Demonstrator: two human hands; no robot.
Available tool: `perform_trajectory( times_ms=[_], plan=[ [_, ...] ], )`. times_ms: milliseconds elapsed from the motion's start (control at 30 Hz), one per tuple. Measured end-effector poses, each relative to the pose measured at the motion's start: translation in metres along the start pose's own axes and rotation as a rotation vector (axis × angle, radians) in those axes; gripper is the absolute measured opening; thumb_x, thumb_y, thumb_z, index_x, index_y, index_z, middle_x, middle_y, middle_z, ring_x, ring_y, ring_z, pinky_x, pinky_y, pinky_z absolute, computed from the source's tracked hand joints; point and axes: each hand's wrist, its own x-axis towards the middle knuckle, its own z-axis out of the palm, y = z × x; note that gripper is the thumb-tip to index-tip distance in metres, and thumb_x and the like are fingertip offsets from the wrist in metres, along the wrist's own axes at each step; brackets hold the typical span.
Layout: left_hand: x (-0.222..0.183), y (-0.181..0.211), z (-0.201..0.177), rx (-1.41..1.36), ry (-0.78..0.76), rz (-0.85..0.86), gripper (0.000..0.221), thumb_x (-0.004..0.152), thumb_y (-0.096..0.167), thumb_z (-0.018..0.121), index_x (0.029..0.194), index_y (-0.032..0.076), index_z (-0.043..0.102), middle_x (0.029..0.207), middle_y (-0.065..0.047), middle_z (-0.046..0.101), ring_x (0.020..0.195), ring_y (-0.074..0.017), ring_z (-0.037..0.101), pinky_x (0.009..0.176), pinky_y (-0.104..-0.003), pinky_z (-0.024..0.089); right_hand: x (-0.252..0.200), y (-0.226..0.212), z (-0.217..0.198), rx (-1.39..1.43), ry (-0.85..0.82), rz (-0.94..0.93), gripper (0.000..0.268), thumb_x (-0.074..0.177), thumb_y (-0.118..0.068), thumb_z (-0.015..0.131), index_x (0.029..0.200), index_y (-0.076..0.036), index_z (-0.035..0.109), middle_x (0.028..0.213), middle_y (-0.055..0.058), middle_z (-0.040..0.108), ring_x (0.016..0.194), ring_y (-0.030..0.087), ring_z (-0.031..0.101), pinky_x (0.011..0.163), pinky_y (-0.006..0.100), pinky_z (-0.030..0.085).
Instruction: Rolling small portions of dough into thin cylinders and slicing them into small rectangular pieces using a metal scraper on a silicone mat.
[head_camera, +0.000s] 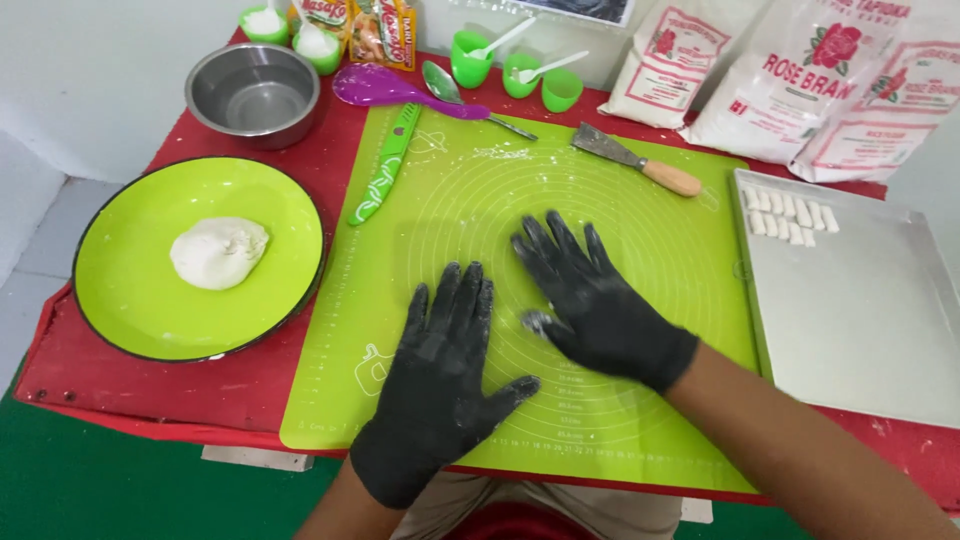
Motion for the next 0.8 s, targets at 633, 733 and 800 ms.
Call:
perform_trajectory(
  times_ms=[633,733,800],
  plan=[
    [0.001,0.001,-0.004,-0.038,-0.026,-0.033,0.094,0.092,0.056,0.071,0.15,-0.01,0.039,0.161,-0.03,0.036,0.153,-0.046,0.032,0.125,-0.064,0.021,0.157,0.077,0.013,0.28,0.21,-0.172,0.071,0.11,0.01,0.041,0.17,-0.014,0.013,0.177,0.012,0.001,0.165,0.037,-0.009,0.138,0.054,-0.001],
    [0.0,0.001,-0.002,-0.013,-0.009,-0.03,0.097,0.092,0.059,0.07,0.152,-0.01,0.037,0.162,-0.029,0.036,0.154,-0.0438,0.032,0.126,-0.062,0.021,0.127,0.052,0.003,0.191,-0.082,0.045,0.068,0.113,-0.026,0.043,0.167,-0.015,0.003,0.173,0.016,-0.009,0.159,0.037,-0.01,0.13,0.052,-0.001],
    [0.0,0.001,-0.002,-0.025,-0.004,-0.028,0.099,0.092,0.057,0.073,0.152,-0.011,0.034,0.162,-0.03,0.034,0.155,-0.0441,0.03,0.127,-0.062,0.02,0.101,0.039,-0.002,0.146,-0.205,0.034,0.071,0.108,-0.034,0.042,0.165,-0.01,0.007,0.171,0.023,-0.005,0.158,0.038,-0.007,0.126,0.054,-0.002]
  ],
)
